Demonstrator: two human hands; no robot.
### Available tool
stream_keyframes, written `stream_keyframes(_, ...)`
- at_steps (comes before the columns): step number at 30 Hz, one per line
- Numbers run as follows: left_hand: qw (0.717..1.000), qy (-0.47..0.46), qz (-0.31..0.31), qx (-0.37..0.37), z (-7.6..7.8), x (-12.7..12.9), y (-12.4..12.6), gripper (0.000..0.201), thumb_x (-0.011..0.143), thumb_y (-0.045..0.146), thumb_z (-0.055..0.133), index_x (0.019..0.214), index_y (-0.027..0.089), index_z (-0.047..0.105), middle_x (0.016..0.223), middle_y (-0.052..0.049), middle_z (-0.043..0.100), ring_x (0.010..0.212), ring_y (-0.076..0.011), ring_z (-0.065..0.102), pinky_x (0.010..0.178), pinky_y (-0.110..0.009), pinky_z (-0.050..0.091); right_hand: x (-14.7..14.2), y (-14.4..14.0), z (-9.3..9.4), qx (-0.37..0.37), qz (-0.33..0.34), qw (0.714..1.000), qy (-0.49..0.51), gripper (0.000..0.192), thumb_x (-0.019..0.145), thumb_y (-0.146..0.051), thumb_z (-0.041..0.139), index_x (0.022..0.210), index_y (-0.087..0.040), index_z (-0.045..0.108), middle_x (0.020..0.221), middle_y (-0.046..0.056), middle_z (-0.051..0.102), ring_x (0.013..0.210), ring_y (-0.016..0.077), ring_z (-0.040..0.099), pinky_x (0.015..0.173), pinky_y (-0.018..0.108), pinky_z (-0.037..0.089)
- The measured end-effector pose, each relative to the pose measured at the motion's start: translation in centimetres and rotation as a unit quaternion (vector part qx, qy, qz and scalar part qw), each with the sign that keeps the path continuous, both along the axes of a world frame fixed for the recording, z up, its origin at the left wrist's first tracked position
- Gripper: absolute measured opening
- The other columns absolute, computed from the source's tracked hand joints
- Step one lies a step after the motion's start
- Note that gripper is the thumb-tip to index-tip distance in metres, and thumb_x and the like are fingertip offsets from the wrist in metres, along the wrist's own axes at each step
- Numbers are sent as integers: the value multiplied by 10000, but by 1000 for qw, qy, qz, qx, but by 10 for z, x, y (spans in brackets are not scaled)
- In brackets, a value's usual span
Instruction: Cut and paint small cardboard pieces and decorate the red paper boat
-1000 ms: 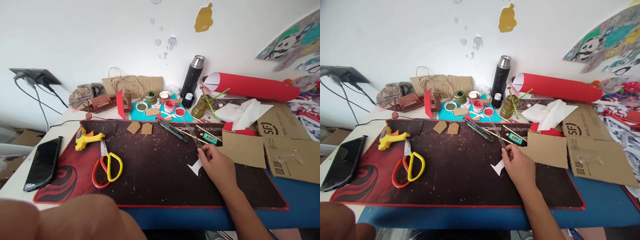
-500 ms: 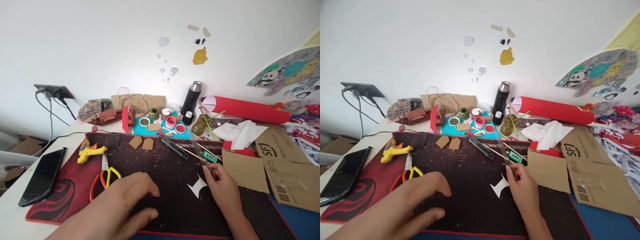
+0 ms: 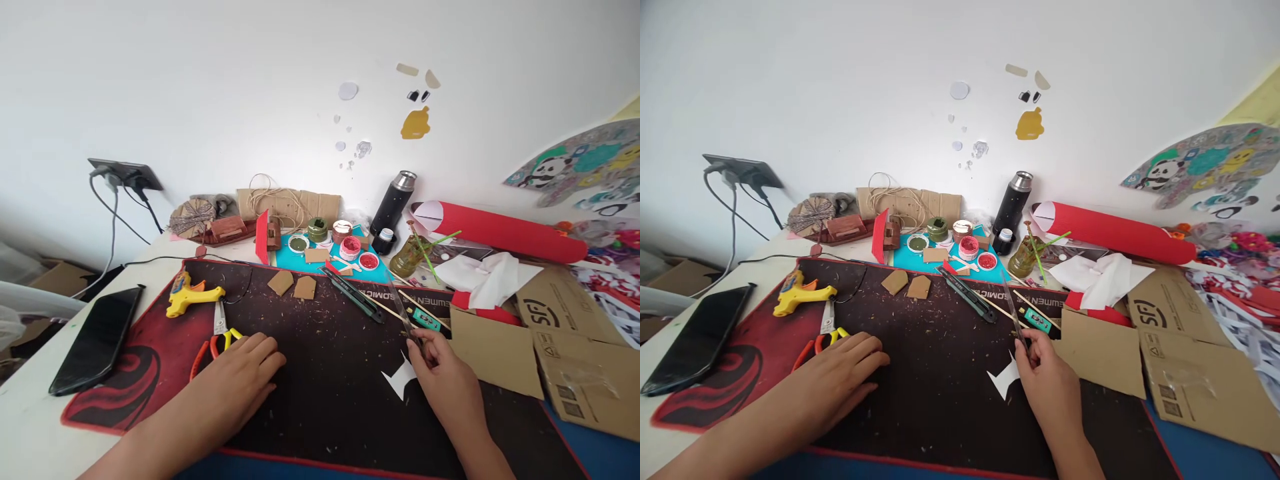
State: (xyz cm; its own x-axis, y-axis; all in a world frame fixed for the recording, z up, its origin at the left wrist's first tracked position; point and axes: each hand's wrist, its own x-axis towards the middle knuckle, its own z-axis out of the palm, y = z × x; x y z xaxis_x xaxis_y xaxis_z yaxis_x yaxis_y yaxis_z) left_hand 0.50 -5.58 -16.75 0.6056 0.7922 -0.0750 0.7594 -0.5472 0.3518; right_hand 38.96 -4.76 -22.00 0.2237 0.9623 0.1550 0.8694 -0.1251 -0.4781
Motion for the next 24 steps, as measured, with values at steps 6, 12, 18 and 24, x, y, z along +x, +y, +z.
stream_keyframes(6, 999, 29, 18, 3, -3, -11, 2, 342, 1003, 63, 380, 1023, 220, 683, 1026, -73, 670, 955, -267, 587, 885, -417, 469, -6, -4, 2, -16, 47, 999, -21, 510, 973, -710, 549, 1173, -271, 714, 623, -46, 572, 534, 214, 639, 536, 296, 424)
stream_keyframes(12, 1000, 22, 4, -2, 4, -23, 6, 340, 928, -11, 441, 1045, 224, 657, 1055, -63, 672, 968, -263, 583, 883, -397, 441, -6, -3, -1, -15, 40, 999, -21, 589, 945, -777, 524, 1145, -267, 741, 605, -35, 581, 499, 221, 629, 508, 304, 420)
stream_keyframes(18, 1000, 4, 5, 20, 13, -15, 9, 191, 1007, 98, 507, 1039, 225, 646, 1036, -55, 680, 974, -265, 616, 895, -400, 452, 3, -1, -9, -7, 39, 999, -10, 589, 918, -782, 558, 1144, -279, 765, 609, -30, 608, 504, 209, 643, 490, 285, 463)
stream_keyframes(24, 997, -57, -25, 38, 32, -12, 27, 166, 1035, 163, 530, 1097, 235, 666, 1037, -54, 713, 996, -246, 644, 923, -387, 496, 5, -7, -13, 27, 35, 999, -2, 530, 949, -757, 553, 1060, -300, 796, 660, -19, 690, 500, 186, 659, 512, 264, 529)
